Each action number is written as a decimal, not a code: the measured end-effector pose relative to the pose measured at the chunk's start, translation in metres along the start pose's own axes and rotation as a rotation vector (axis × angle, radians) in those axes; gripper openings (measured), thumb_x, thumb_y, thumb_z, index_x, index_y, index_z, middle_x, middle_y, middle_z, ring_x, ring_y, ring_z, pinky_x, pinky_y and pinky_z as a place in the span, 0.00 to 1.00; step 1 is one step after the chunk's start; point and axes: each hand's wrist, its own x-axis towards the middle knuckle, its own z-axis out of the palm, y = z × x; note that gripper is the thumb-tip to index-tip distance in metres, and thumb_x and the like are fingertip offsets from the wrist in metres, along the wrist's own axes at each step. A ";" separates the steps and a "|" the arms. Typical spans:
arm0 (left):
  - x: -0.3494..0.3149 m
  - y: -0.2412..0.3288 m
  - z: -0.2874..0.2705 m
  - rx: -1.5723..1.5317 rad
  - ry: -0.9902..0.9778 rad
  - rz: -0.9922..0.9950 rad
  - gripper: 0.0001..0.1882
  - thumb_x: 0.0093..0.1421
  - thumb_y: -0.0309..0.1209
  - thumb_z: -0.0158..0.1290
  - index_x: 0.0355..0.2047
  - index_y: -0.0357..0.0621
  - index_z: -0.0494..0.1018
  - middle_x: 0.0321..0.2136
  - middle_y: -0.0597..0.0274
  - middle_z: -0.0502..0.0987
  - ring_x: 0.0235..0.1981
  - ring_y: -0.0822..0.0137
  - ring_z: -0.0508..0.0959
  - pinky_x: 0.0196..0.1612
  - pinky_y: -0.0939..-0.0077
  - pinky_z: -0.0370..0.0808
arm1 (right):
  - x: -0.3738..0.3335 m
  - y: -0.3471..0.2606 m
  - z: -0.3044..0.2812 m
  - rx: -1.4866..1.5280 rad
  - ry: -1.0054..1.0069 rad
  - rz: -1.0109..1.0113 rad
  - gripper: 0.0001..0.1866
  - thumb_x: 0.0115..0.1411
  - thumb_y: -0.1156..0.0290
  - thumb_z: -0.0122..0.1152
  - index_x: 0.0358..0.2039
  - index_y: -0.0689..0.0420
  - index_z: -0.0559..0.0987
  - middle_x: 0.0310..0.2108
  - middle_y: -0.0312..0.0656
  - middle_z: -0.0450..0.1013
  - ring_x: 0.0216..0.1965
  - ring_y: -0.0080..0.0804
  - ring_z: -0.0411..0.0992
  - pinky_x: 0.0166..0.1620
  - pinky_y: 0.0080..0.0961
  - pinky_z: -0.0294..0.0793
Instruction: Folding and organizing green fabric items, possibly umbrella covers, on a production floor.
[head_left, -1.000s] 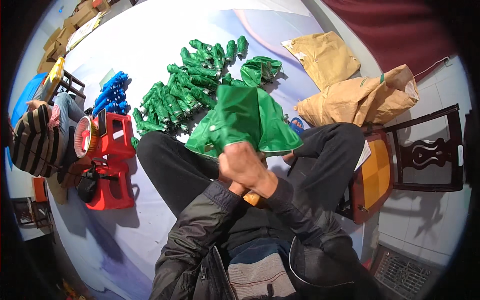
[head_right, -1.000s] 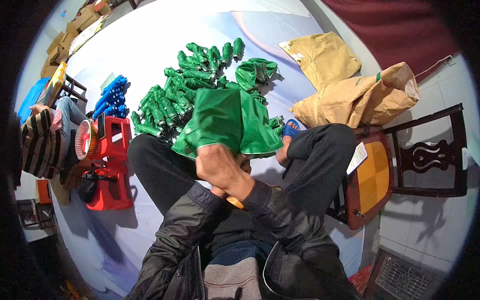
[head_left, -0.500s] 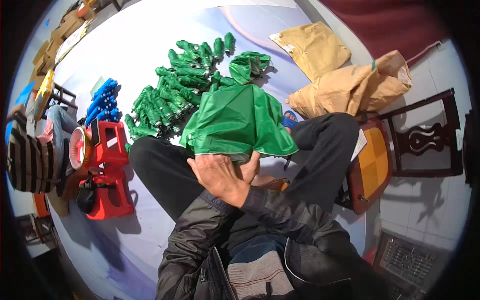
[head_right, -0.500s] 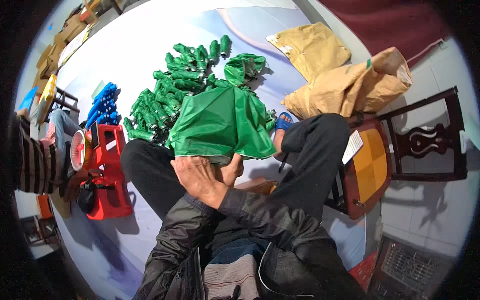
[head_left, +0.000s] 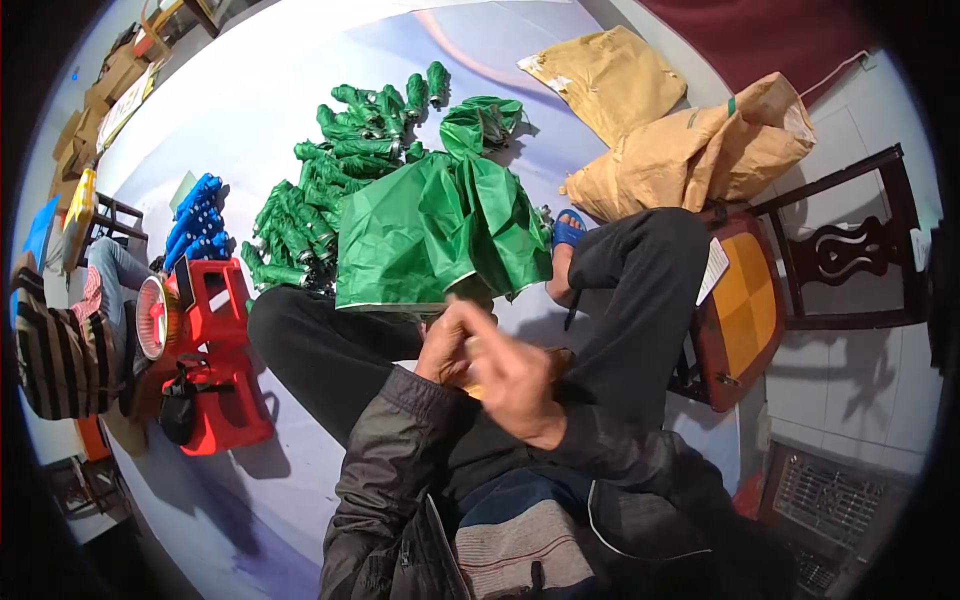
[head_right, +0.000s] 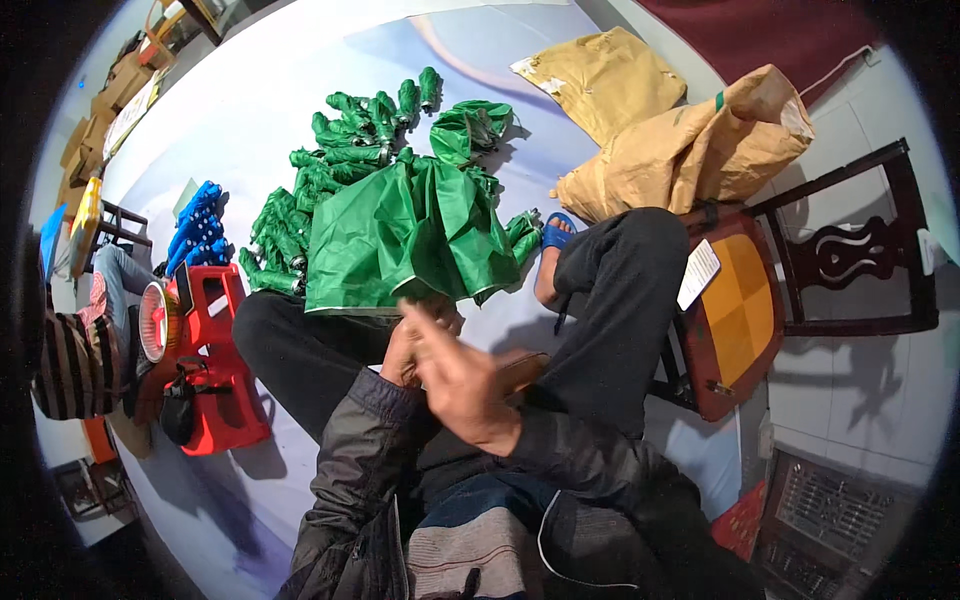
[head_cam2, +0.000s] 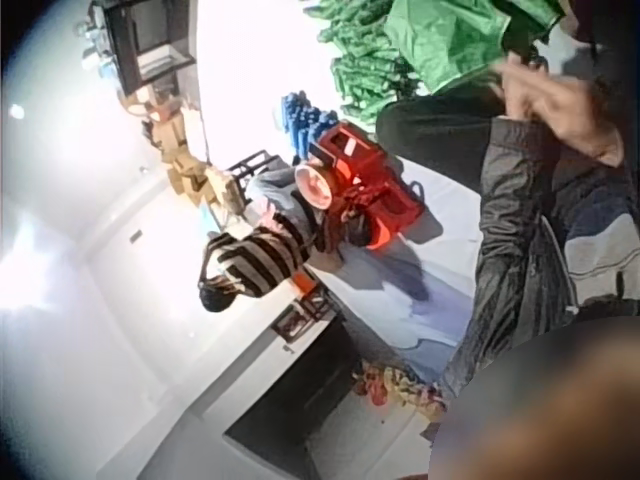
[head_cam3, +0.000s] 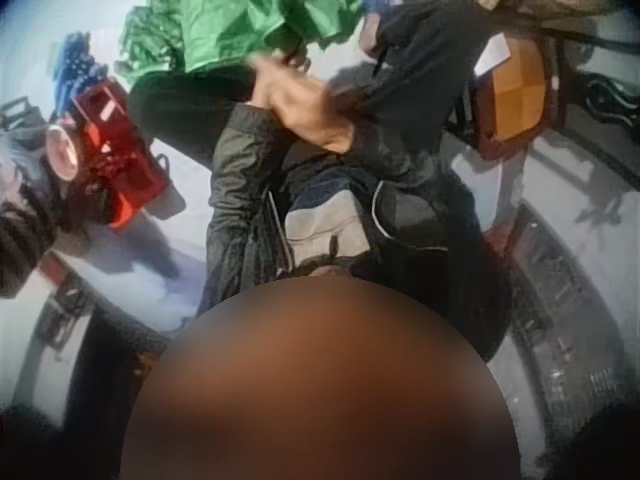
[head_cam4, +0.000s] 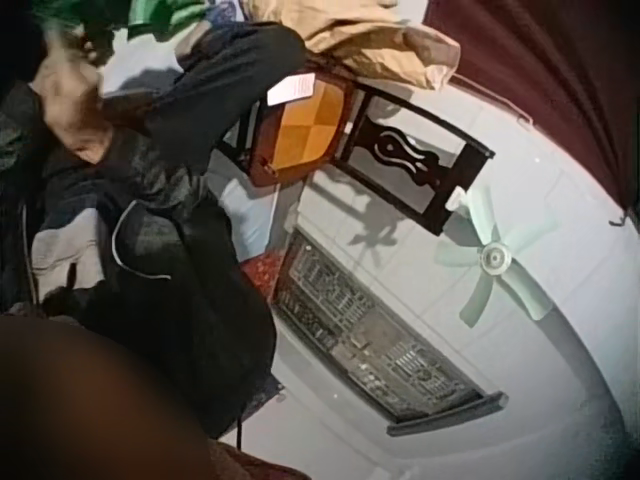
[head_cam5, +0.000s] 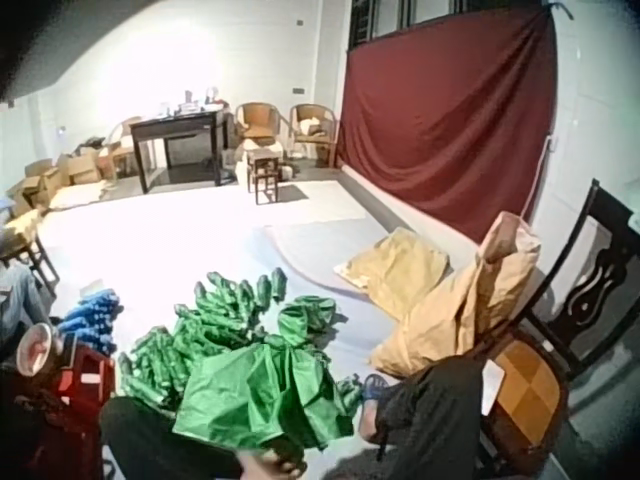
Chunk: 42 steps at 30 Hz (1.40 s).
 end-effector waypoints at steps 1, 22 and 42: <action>0.015 -0.003 -0.018 0.033 -0.178 0.034 0.08 0.69 0.36 0.47 0.37 0.50 0.73 0.29 0.73 0.75 0.28 0.79 0.73 0.28 0.82 0.68 | -0.001 0.003 -0.005 0.016 0.102 0.038 0.22 0.61 0.80 0.53 0.57 0.64 0.72 0.38 0.54 0.79 0.39 0.43 0.80 0.41 0.27 0.77; 0.014 -0.027 -0.022 0.219 -0.159 0.027 0.29 0.70 0.45 0.44 0.66 0.42 0.57 0.66 0.61 0.59 0.65 0.64 0.61 0.67 0.69 0.57 | 0.044 0.090 0.012 -0.724 -0.036 -0.493 0.16 0.51 0.74 0.58 0.43 0.61 0.77 0.46 0.50 0.72 0.45 0.55 0.71 0.50 0.50 0.69; 0.062 -0.069 -0.096 0.702 -0.169 0.634 0.15 0.67 0.40 0.49 0.48 0.47 0.72 0.41 0.65 0.75 0.39 0.70 0.74 0.38 0.76 0.72 | 0.044 0.117 -0.012 -0.348 -0.026 -0.490 0.20 0.64 0.67 0.56 0.55 0.58 0.72 0.53 0.44 0.70 0.53 0.39 0.69 0.55 0.36 0.68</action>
